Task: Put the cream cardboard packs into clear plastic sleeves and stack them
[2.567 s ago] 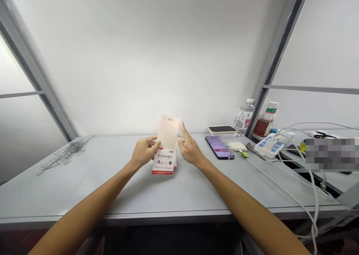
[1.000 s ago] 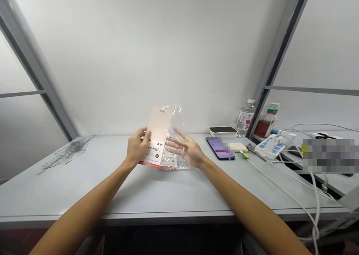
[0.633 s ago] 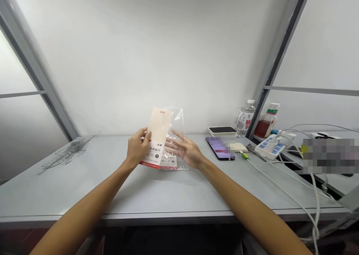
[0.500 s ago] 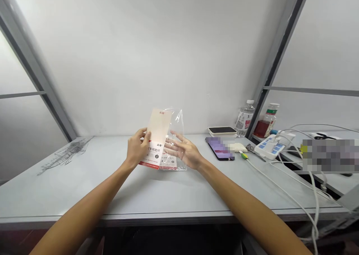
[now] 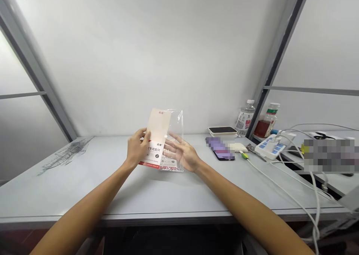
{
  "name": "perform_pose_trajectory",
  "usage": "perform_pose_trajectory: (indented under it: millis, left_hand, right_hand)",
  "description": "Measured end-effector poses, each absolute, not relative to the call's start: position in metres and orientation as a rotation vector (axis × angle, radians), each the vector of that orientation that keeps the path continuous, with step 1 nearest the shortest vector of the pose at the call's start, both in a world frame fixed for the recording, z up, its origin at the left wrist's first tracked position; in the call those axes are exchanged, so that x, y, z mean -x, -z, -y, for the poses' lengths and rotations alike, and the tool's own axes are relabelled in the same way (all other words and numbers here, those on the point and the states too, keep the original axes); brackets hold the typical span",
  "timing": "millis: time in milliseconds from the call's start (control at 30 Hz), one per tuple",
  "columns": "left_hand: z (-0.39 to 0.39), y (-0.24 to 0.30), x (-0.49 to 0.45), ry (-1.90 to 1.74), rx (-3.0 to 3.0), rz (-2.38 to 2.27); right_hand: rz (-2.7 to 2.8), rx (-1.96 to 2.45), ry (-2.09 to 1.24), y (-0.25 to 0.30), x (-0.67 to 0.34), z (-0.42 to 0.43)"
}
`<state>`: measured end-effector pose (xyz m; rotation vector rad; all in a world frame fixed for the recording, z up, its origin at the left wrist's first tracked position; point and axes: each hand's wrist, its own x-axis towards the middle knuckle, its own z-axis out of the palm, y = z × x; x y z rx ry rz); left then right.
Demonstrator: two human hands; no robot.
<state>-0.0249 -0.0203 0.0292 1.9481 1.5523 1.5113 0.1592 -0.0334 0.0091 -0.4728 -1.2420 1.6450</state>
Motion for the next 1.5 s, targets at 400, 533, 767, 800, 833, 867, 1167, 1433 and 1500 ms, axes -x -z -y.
perform_pose_trajectory:
  millis: [400,533,767,800,833,867,1167,1433,1500]
  left_hand:
    - [0.024,-0.031,0.023,-1.572,-2.070,-1.634]
    - [0.022,-0.030,0.024,-1.601,-2.081,-1.626]
    - [0.024,-0.028,0.021,-1.591,-1.961,-1.524]
    - [0.024,-0.028,0.021,-1.573,-1.921,-1.488]
    - [0.024,-0.026,0.020,-1.557,-1.882,-1.444]
    - [0.023,-0.025,0.019,-1.546,-1.843,-1.394]
    - [0.017,-0.022,0.015,-1.204,-1.449,-0.865]
    - [0.015,-0.030,0.025,-0.951,-1.435,-0.767]
    - [0.014,-0.028,0.025,-0.999,-1.428,-0.850]
  right_hand:
    - [1.164,0.487,-1.729,-0.009,-0.156,0.035]
    - [1.088,0.484,-1.769,-0.009,-0.155,0.035]
    - [1.052,0.435,-1.785,-0.005,-0.150,0.036]
    - [1.068,0.424,-1.783,-0.004,-0.149,0.036]
    - [1.088,0.421,-1.779,-0.004,-0.148,0.037]
    - [1.109,0.429,-1.771,-0.004,-0.147,0.038]
    - [1.282,0.701,-1.390,-0.001,-0.152,0.028]
    - [1.371,0.741,-1.228,-0.004,-0.166,0.023]
    - [1.407,0.725,-1.262,-0.005,-0.166,0.025]
